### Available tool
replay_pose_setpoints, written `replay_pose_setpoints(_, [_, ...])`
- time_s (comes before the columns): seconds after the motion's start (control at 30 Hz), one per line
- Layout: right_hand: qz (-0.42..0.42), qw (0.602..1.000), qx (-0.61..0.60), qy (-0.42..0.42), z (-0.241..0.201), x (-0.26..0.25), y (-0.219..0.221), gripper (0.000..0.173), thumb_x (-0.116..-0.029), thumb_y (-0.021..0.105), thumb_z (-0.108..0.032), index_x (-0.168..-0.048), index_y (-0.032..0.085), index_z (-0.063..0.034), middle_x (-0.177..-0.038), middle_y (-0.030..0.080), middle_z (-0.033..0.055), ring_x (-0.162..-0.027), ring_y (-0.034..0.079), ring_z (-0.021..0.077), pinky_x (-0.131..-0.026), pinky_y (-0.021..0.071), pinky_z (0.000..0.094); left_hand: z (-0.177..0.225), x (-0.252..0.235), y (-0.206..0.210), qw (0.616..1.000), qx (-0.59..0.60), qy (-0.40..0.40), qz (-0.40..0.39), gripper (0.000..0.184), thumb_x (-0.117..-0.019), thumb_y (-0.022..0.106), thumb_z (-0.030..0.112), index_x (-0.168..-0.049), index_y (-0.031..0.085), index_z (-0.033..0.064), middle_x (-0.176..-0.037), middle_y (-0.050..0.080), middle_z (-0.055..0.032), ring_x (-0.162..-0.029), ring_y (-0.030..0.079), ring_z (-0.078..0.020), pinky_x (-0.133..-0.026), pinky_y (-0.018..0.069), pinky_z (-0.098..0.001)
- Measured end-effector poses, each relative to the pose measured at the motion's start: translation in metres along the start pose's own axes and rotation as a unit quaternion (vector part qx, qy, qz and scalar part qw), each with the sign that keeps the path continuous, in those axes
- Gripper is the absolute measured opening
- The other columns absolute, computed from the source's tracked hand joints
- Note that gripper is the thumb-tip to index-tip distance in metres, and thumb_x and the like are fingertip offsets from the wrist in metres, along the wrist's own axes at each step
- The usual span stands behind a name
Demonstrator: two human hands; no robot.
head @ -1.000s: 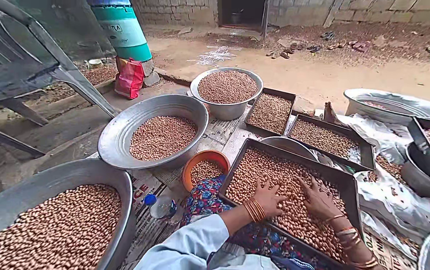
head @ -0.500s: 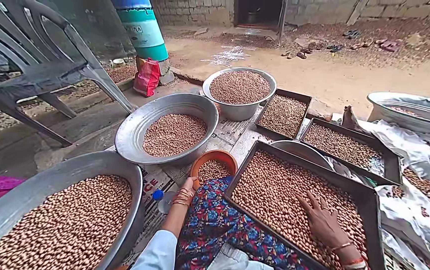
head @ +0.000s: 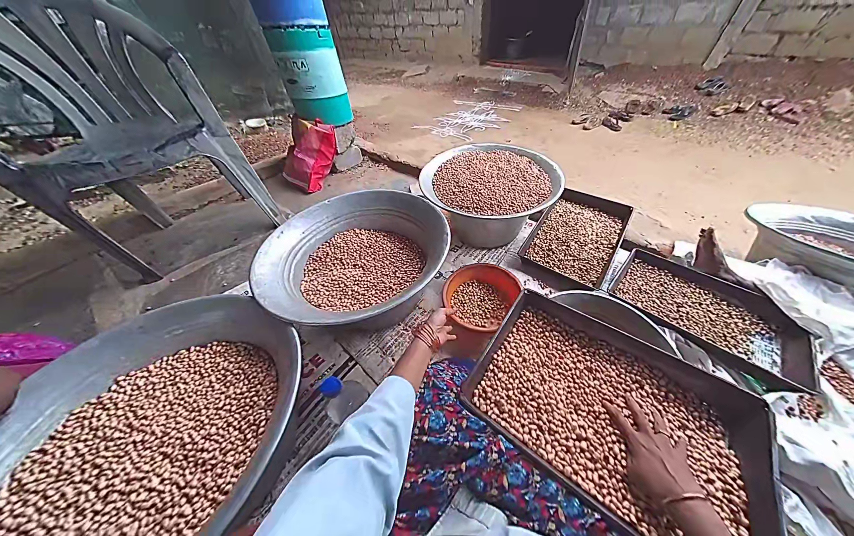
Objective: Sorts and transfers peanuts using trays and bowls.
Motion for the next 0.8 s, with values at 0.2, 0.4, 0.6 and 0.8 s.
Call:
replay_pose_setpoints(0.2, [0.001, 1.000, 0.003, -0.010, -0.013, 0.012, -0.015, 0.080, -0.0914, 0.059, -0.005, -0.164, 0.033, -0.0274, -0.172, 0.014, 0.0207, -0.153, 0.022, 0.0553, -0.114, 0.0198, 0.0792, 0.030, 0.078, -0.044, 0.956, 0.144, 0.230, 0.114, 0.084, -0.1030, 0.055, 0.004, -0.165, -0.002, 0.0067, -0.170, 0.013, -0.0254, -0.155, 0.024, -0.0387, -0.120, 0.0317, -0.0545])
replay_pose_setpoints(0.4, [0.002, 1.000, 0.011, -0.022, -0.013, 0.011, -0.014, 0.083, -0.0898, 0.059, -0.004, -0.164, 0.030, -0.0246, -0.171, 0.016, 0.0233, -0.150, 0.027, 0.0573, -0.112, 0.0202, 0.0813, 0.064, 0.119, -0.121, 0.874, 0.312, 0.296, 0.224, 0.072, -0.1072, 0.054, 0.016, -0.164, 0.010, 0.0085, -0.168, 0.019, -0.0219, -0.152, 0.031, -0.0363, -0.117, 0.0375, -0.0527])
replay_pose_setpoints(0.6, [0.055, 0.997, -0.001, -0.050, -0.003, 0.003, -0.003, 0.081, -0.0872, 0.061, -0.008, -0.163, 0.035, -0.0227, -0.168, 0.023, 0.0254, -0.148, 0.028, 0.0604, -0.110, 0.0177, 0.0843, 0.074, 0.099, -0.140, 0.850, 0.315, 0.313, 0.284, 0.055, -0.1063, 0.048, 0.003, -0.156, 0.025, -0.0017, -0.150, 0.041, -0.0307, -0.128, 0.054, -0.0371, -0.103, 0.0500, -0.0448])
replay_pose_setpoints(0.8, [0.034, 0.998, 0.020, -0.039, -0.006, 0.005, -0.011, 0.076, -0.0923, 0.056, -0.007, -0.163, 0.035, -0.0252, -0.170, 0.019, 0.0255, -0.148, 0.031, 0.0580, -0.110, 0.0253, 0.0811, 0.087, 0.095, -0.200, 0.858, 0.289, 0.299, 0.302, 0.056, -0.0996, 0.051, 0.003, -0.152, 0.033, -0.0008, -0.141, 0.050, -0.0274, -0.117, 0.059, -0.0338, -0.095, 0.0534, -0.0461])
Point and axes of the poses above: each hand's wrist, its own x-axis away from the middle knuckle, its own y-axis out of the palm, z = x × y, the point moved 10 cm from there along -x, towards the middle knuckle
